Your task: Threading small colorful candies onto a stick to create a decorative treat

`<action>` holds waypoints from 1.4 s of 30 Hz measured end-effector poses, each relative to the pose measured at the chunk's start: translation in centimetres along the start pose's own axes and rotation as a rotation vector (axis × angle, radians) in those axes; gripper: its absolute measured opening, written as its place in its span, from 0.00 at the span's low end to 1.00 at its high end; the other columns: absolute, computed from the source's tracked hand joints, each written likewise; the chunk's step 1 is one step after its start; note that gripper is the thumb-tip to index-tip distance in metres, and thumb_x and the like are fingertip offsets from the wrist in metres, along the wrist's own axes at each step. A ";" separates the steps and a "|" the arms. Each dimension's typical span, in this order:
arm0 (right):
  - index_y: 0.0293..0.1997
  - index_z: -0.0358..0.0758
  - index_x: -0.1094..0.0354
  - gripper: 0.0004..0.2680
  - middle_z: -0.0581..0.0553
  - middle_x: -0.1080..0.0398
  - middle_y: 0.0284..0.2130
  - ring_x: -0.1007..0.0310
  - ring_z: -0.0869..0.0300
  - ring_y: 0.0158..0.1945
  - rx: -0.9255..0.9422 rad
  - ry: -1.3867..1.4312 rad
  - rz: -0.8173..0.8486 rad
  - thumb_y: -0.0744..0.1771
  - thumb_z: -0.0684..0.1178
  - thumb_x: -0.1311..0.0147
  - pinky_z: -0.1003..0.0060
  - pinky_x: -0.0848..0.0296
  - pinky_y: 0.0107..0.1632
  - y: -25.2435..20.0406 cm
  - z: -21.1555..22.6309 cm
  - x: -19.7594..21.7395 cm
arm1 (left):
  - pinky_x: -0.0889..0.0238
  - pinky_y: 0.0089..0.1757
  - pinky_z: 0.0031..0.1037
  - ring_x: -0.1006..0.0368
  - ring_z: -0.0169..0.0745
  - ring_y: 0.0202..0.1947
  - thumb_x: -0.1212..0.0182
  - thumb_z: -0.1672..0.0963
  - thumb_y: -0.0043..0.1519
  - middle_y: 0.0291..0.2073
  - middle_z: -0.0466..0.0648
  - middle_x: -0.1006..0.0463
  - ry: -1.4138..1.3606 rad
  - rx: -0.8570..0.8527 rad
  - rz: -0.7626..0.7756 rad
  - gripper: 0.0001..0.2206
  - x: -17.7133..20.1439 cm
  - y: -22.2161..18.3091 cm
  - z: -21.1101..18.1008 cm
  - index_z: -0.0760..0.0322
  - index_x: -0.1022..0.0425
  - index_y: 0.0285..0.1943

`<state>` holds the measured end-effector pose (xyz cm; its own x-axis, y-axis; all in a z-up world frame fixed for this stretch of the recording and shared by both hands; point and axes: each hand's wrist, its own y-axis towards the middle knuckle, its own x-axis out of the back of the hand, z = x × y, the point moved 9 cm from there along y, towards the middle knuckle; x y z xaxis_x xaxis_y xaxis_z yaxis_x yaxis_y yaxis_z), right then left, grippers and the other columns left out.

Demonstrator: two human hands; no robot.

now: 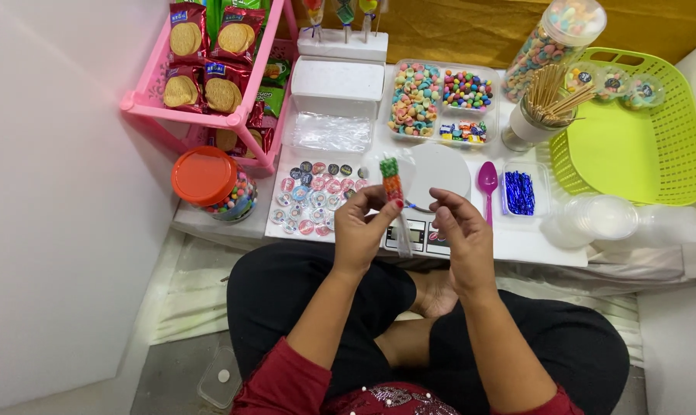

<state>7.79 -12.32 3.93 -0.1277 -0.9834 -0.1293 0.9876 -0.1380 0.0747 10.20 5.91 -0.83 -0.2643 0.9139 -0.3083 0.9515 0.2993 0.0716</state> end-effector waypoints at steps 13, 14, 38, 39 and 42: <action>0.44 0.34 0.24 0.04 0.40 0.25 0.30 0.24 0.61 0.31 -0.013 0.040 -0.130 0.68 0.43 0.37 0.73 0.24 0.36 3.4 -4.6 4.3 | 0.24 0.36 0.24 0.23 0.31 0.34 0.21 0.55 0.52 0.30 0.49 0.18 0.081 0.185 0.299 0.18 -2.8 -3.1 3.5 0.67 0.18 0.48; 0.43 0.34 0.24 0.05 0.40 0.25 0.29 0.23 0.60 0.30 -0.051 0.031 -0.124 0.67 0.43 0.36 0.72 0.23 0.34 3.5 -5.5 4.4 | 0.24 0.38 0.25 0.22 0.32 0.37 0.26 0.53 0.57 0.34 0.50 0.17 0.112 0.184 0.311 0.19 -2.9 -2.9 3.5 0.63 0.21 0.55; 0.43 0.37 0.24 0.07 0.45 0.22 0.31 0.24 0.66 0.26 -0.418 -0.178 -0.060 0.66 0.47 0.37 0.72 0.21 0.27 11.6 -16.1 6.9 | 0.27 0.21 0.20 0.24 0.33 0.17 0.36 0.59 0.56 0.18 0.51 0.21 0.382 0.316 0.210 0.05 -4.5 8.3 12.4 0.67 0.17 0.35; 0.43 0.38 0.24 0.06 0.45 0.23 0.29 0.24 0.65 0.25 -0.409 -0.197 -0.070 0.66 0.47 0.37 0.71 0.22 0.27 12.0 -16.5 7.1 | 0.29 0.18 0.19 0.26 0.32 0.14 0.37 0.59 0.56 0.14 0.49 0.23 0.426 0.314 0.214 0.05 -4.7 8.9 12.8 0.66 0.17 0.35; 0.43 0.40 0.22 0.07 0.45 0.24 0.29 0.24 0.64 0.28 -0.332 -0.373 -0.053 0.65 0.47 0.36 0.69 0.22 0.27 13.1 -16.6 7.3 | 0.28 0.20 0.18 0.24 0.31 0.16 0.37 0.58 0.57 0.17 0.49 0.21 0.548 0.273 0.221 0.06 -5.0 9.5 12.7 0.65 0.17 0.37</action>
<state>21.27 -19.33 -12.49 -0.1429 -0.9597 0.2421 0.9469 -0.2038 -0.2488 22.53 0.66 -10.63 -0.0316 0.9750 0.2198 0.9793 0.0741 -0.1882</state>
